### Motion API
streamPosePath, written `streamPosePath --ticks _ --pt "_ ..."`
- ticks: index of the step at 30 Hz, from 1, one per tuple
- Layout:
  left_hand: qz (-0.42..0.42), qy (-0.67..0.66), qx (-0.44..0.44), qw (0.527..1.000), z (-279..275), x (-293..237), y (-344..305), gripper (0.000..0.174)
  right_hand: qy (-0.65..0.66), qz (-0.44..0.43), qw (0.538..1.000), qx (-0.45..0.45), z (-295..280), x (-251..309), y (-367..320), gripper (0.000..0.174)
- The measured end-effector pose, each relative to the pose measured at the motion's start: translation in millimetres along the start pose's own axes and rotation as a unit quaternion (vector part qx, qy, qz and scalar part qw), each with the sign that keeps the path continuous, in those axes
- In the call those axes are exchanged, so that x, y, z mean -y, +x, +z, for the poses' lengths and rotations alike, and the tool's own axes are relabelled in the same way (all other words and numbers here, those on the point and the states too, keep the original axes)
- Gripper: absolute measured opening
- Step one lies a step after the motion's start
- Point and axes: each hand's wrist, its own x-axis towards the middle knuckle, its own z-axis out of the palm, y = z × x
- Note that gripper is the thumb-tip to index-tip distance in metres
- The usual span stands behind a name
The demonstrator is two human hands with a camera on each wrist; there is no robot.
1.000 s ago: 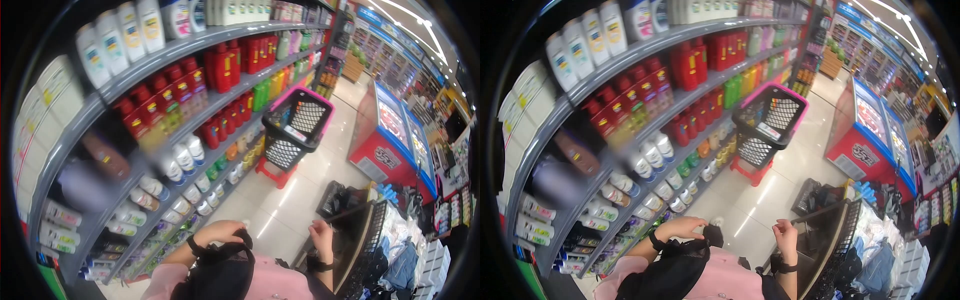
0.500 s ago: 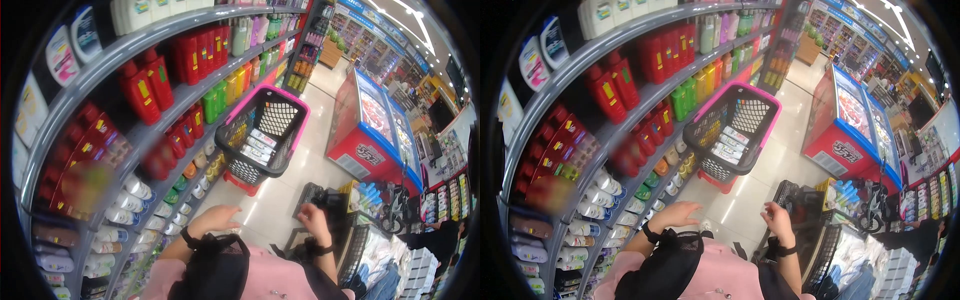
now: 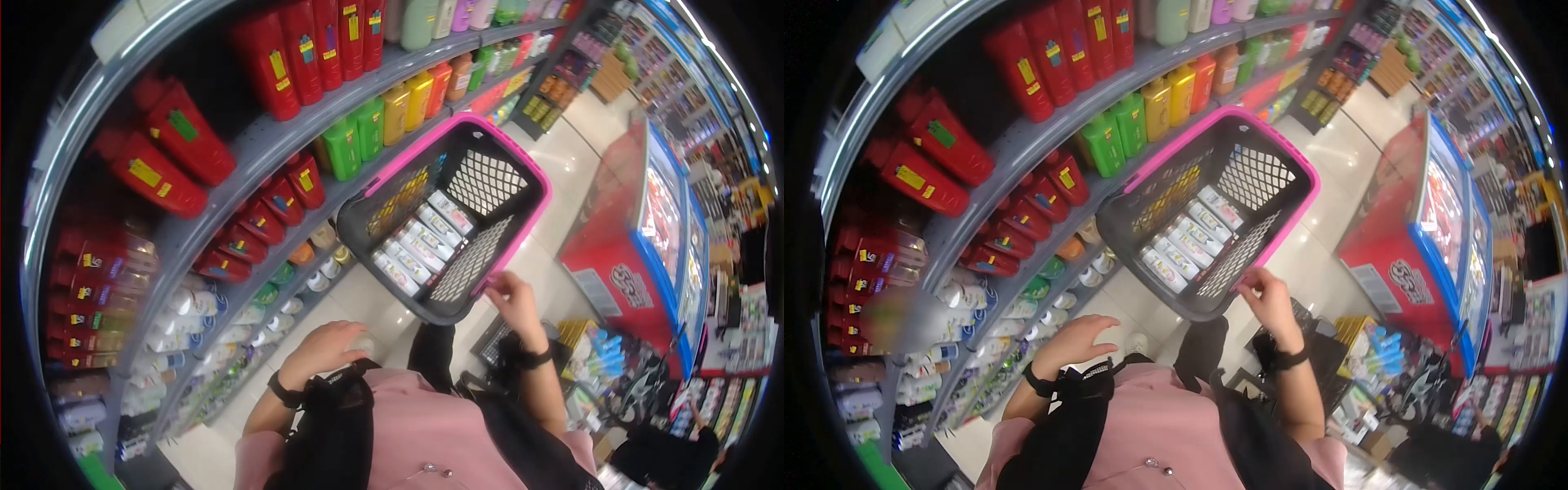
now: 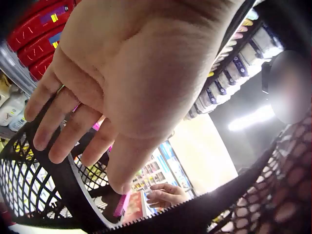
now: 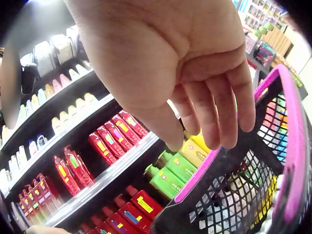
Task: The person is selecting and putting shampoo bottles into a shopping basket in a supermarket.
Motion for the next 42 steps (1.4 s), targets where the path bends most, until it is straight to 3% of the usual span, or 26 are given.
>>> streamPosePath --ticks 1,3,6,9,11,13,15,16,17,18,23,25,27,28,29,31,37,38,39,41,42 --pt "-0.063 -0.014 -0.002 0.998 1 -6 10 0.044 0.001 -0.021 1.000 0.024 -12 -10 31 0.028" --pt "-0.088 -0.018 -0.047 0.995 7 -16 36 0.038 -0.001 -0.036 0.998 0.057 -27 -26 97 0.027" --pt "-0.237 -0.108 -0.109 0.959 23 -37 90 0.022 -0.016 -0.076 0.987 0.141 -40 -60 203 0.030" --pt "-0.331 -0.127 -0.122 0.927 39 -56 144 0.022 -0.060 -0.069 0.968 0.234 -30 -112 310 0.033" --pt "-0.365 -0.114 -0.117 0.916 52 -53 167 0.022 -0.136 -0.112 0.949 0.260 -10 -150 364 0.031" --pt "-0.390 -0.097 -0.175 0.899 74 -40 175 0.022 -0.159 -0.068 0.938 0.301 18 -202 407 0.037" --pt "-0.382 -0.039 -0.210 0.899 78 -41 185 0.022 -0.160 0.045 0.921 0.352 43 -241 433 0.042" --pt "-0.407 -0.056 -0.217 0.885 80 -43 190 0.022 -0.207 0.028 0.905 0.369 70 -296 446 0.044" --pt "-0.429 -0.070 -0.224 0.872 81 -41 193 0.022 -0.252 0.011 0.889 0.383 96 -344 454 0.047" --pt "-0.441 -0.077 -0.240 0.861 86 -37 195 0.019 -0.251 0.100 0.886 0.377 109 -358 452 0.050" --pt "-0.497 -0.132 -0.269 0.814 90 -24 205 0.010 -0.178 0.241 0.890 0.345 168 -429 423 0.037" --pt "-0.533 -0.191 -0.262 0.781 87 -19 206 0.007 -0.228 0.249 0.919 0.204 195 -457 408 0.043" --pt "-0.566 -0.198 -0.237 0.764 91 -13 205 0.007 -0.195 0.244 0.941 0.130 211 -473 399 0.049" --pt "-0.569 -0.198 -0.250 0.758 87 -17 211 0.007 -0.164 0.284 0.930 0.162 221 -487 395 0.055" --pt "-0.568 -0.197 -0.267 0.753 87 -15 217 0.007 -0.159 0.278 0.924 0.209 206 -454 397 0.058" --pt "-0.579 -0.189 -0.270 0.746 93 -14 214 0.007 -0.269 0.240 0.916 0.177 210 -439 390 0.054" --pt "-0.597 -0.138 -0.257 0.747 93 -17 215 0.007 -0.267 0.303 0.877 0.262 214 -443 399 0.039" --pt "-0.601 -0.121 -0.247 0.750 91 -18 216 0.007 -0.287 0.206 0.902 0.247 207 -446 391 0.042" --pt "-0.600 -0.123 -0.250 0.750 91 -20 215 0.007 -0.289 0.203 0.903 0.245 200 -445 393 0.042" --pt "-0.578 -0.101 -0.237 0.774 90 -22 213 0.012 -0.236 0.176 0.870 0.396 182 -444 403 0.041" --pt "-0.575 -0.102 -0.240 0.775 81 -28 218 0.012 -0.124 0.281 0.814 0.494 167 -421 413 0.042"
